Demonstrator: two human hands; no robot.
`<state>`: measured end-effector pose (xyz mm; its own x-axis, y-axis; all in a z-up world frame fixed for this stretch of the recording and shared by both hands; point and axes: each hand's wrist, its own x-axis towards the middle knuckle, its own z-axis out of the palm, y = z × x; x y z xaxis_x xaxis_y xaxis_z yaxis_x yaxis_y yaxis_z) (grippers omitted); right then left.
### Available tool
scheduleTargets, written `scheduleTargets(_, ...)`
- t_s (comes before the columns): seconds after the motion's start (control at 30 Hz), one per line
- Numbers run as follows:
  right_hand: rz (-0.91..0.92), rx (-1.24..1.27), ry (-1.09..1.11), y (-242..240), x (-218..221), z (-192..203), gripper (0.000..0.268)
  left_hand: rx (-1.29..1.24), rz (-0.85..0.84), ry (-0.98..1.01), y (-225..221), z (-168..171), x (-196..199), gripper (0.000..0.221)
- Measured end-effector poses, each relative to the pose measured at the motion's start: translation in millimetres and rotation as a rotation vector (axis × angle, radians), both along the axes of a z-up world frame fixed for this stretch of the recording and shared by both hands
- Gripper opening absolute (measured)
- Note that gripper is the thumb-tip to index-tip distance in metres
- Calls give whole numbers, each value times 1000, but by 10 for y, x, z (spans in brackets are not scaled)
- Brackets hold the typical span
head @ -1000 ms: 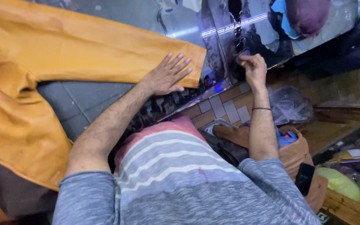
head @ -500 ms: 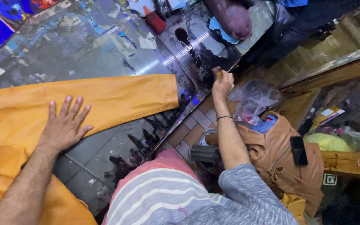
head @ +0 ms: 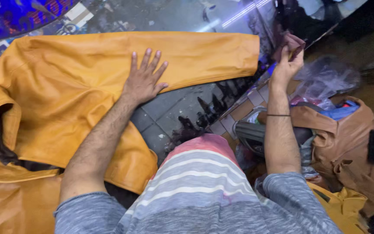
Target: The person scrubs a mustard-yellow leather jacket with a small abrasive block, working over the sleeves, shoulders, and body. They repeatedly rub the surface, reposition the jacket, and continue scrubbing different sections throughout the clip.
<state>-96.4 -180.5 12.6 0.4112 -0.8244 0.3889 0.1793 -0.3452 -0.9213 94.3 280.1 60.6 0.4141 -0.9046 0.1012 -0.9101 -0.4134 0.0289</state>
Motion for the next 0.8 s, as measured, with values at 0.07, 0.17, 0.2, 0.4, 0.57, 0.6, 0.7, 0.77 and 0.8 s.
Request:
scheduleTargets(0.07, 198, 156, -184, 553, 162, 21, 17, 4, -78, -2, -35, -27, 19, 74)
scheduleTargets(0.17, 341, 314, -267, 1070, 336, -93, 25, 26, -383, 19, -39, -85, 8, 78)
scheduleTargets(0.2, 353, 379, -320, 1134, 374, -148, 28, 38, -399, 1, -33, -96, 0, 78)
scheduleTargets(0.4, 474, 492, -363, 1041, 306, -511, 30, 157, -53, 23, 324, 72, -37, 83)
scheduleTargets(0.57, 454, 367, -317, 1016, 255, -729, 29, 142, 282, 38, 463, 180, -191, 91)
scheduleTargets(0.6, 448, 367, -299, 1025, 277, -730, 29, 157, 194, 54, 441, 196, -206, 92)
scheduleTargets(0.7, 457, 438, -316, 1065, 251, -647, 26, 187, -10, 75, 339, 271, -238, 90)
scheduleTargets(0.77, 418, 494, -361, 1071, 214, -528, 27, 181, -59, 46, 253, 360, -224, 84)
scheduleTargets(0.8, 375, 515, -390, 1070, 171, -447, 29, 198, -60, 54, 182, 409, -196, 78)
